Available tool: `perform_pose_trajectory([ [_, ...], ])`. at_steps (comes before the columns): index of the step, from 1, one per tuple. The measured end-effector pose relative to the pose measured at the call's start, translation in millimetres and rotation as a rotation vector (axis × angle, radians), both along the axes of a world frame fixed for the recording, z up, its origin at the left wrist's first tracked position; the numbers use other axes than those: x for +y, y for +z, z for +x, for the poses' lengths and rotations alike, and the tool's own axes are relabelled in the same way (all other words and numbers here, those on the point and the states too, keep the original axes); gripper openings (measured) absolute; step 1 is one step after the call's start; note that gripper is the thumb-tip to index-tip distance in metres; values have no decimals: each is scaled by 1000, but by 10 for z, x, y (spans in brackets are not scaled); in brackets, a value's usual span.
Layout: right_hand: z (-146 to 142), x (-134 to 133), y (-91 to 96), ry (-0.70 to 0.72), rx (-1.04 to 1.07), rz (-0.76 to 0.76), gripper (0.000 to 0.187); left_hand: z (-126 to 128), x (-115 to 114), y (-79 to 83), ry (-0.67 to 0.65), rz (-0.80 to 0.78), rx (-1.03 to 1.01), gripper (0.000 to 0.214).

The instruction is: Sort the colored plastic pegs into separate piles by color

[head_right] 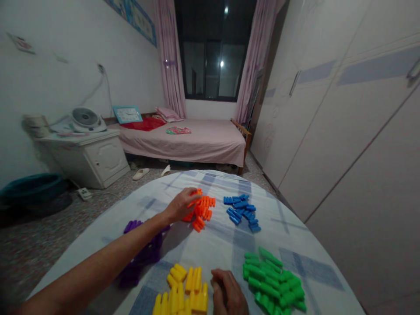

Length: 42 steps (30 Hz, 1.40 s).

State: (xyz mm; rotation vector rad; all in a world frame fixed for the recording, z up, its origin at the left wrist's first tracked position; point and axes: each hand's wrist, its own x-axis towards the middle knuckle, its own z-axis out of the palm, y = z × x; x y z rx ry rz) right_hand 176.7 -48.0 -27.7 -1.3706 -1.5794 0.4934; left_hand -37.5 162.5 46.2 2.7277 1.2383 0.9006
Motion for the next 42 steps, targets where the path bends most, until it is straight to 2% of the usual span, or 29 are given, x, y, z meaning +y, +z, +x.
perform_pose_trajectory([
  [3, 40, -7, 102, 89, -43, -59, 23, 106, -150, -134, -58, -64, 114, 27],
  [7, 35, -30, 196, 94, -43, -123, 25, 67, -440, -144, 70, -47, 20, 37],
  [9, 18, -39, 226, 91, -35, -131, 25, -2, -751, -139, 133, -37, -83, 38],
  [11, 5, -41, 241, 93, -36, -133, 25, -82, -1160, -182, 153, -54, -145, 35],
  [15, 4, -29, 230, 94, -49, -120, 27, -226, -1963, -398, 200, -145, -194, 29],
  [18, 12, -22, 219, 88, -62, -102, 28, -280, -2272, -535, 231, -216, -257, 28],
  [20, 14, -24, 224, 82, -74, -96, 29, -291, -2323, -557, 236, -250, -301, 27],
  [26, -8, -62, 262, 75, -120, -82, 32, -293, -2277, -496, 230, -285, -332, 27],
  [30, -32, -94, 281, 62, -135, -63, 32, -241, -2253, -488, 217, -366, -278, 44],
  [33, -41, -94, 280, 62, -126, -56, 33, -110, -2171, -471, 192, -447, -227, 53],
  [37, -30, -79, 257, 69, -97, -50, 38, 160, -2081, -448, 62, -449, -172, 47],
  [42, -3, -85, 242, 154, -133, -56, 40, 403, -2186, -378, -173, -445, -265, 36],
])
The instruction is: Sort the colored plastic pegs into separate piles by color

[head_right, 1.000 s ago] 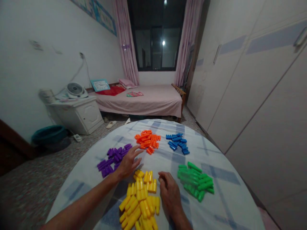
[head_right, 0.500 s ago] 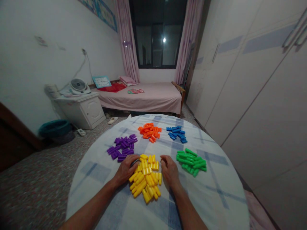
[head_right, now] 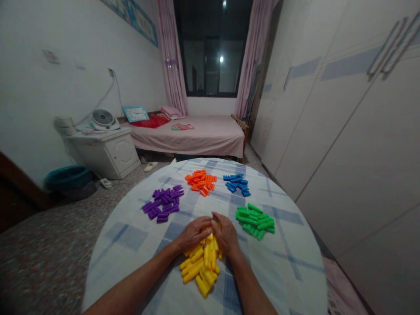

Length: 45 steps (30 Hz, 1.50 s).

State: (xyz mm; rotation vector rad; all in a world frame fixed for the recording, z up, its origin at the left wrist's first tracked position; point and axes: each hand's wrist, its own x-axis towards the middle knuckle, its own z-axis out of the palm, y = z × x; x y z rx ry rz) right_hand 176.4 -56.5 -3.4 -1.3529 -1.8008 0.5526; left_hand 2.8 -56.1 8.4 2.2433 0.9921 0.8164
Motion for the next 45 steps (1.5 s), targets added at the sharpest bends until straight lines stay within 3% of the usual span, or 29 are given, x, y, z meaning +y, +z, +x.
perform_pose_trajectory([
  [2, 3, -8, 9, 25, -24, -10, 36, 22, -55, 33, -15, -49, -85, 34],
  [8, -31, -45, 40, 3, -40, -33, 32, -55, -80, 47, 213, -254, -292, 38],
  [11, 16, -47, 68, -35, -20, 50, 33, -78, -70, 46, 224, -282, -306, 39],
  [14, 253, -13, 134, -252, -30, 266, 35, -73, -74, 50, 224, -263, -271, 40],
  [17, 694, 46, 175, -599, -123, 395, 42, -63, -80, 43, 256, -218, -248, 41],
  [20, 1146, 106, 108, -924, -177, 268, 51, -64, -76, 30, 294, -204, -241, 43],
  [22, 1326, 135, 16, -1018, -163, 85, 54, -69, -70, 24, 299, -204, -231, 44],
  [25, 1351, 164, -108, -903, -194, -51, 53, -76, -60, 19, 290, -194, -206, 43],
  [28, 1214, 176, -150, -666, -307, -14, 50, -77, -52, 9, 278, -174, -190, 42],
  [30, 1137, 177, -140, -599, -351, -9, 49, -78, -50, 2, 273, -164, -189, 41],
  [45, 1108, 179, -103, -545, -340, -43, 50, -96, -44, -21, 238, -126, -198, 32],
])
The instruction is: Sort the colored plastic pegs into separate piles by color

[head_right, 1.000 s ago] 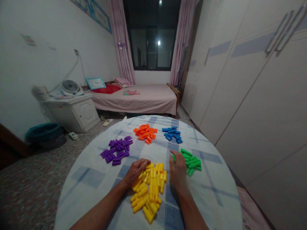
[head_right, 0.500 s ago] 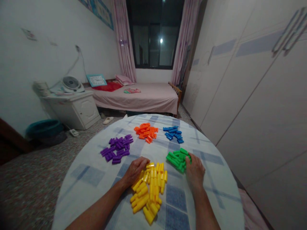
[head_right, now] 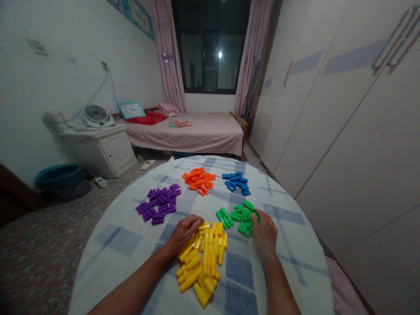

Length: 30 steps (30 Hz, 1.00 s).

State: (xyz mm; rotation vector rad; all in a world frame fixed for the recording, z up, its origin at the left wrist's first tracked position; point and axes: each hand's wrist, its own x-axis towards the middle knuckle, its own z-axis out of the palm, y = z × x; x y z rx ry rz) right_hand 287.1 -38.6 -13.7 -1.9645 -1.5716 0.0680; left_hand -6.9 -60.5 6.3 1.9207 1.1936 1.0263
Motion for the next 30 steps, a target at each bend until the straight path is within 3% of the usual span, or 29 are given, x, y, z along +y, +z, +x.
perform_pose_trajectory([
  [23, -40, 3, 14, -11, 16, 27, 46, -4, 23, -47, -9, 37, 17, 22],
  [30, -229, 27, -32, -33, 169, 135, 54, -3, 22, -55, -7, 38, 14, 21],
])
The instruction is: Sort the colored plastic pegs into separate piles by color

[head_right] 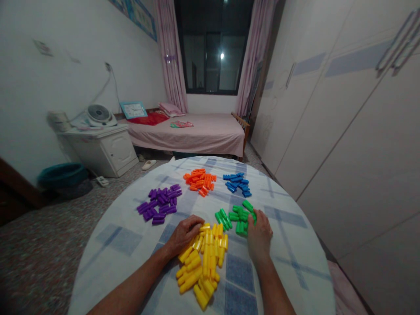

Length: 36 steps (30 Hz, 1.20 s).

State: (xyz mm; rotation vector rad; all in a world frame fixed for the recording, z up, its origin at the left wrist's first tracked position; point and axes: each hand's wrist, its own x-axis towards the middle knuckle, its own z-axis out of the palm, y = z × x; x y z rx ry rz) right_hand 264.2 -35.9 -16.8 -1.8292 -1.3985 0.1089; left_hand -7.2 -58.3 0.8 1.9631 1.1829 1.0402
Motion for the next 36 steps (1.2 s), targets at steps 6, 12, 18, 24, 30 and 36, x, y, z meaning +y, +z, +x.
perform_pose_trajectory([
  [6, -353, -52, 48, 250, 272, 56, 60, -2, 11, -5, 8, 0, 3, 22],
  [12, -496, -79, 101, 322, 387, 37, 54, -5, 17, -13, 6, 6, 4, 21],
  [18, -423, -47, 80, 320, 349, 33, 52, -13, -6, 12, 5, 36, 32, 21],
  [24, -408, -46, 75, 355, 314, 63, 42, 19, -268, 251, -118, 364, 147, 33],
  [30, -391, -36, 58, 357, 288, 78, 37, 198, -638, 417, -599, 346, 435, 52],
  [36, -377, -47, 45, 383, 250, 69, 36, 240, -592, 288, -497, 343, 542, 54],
])
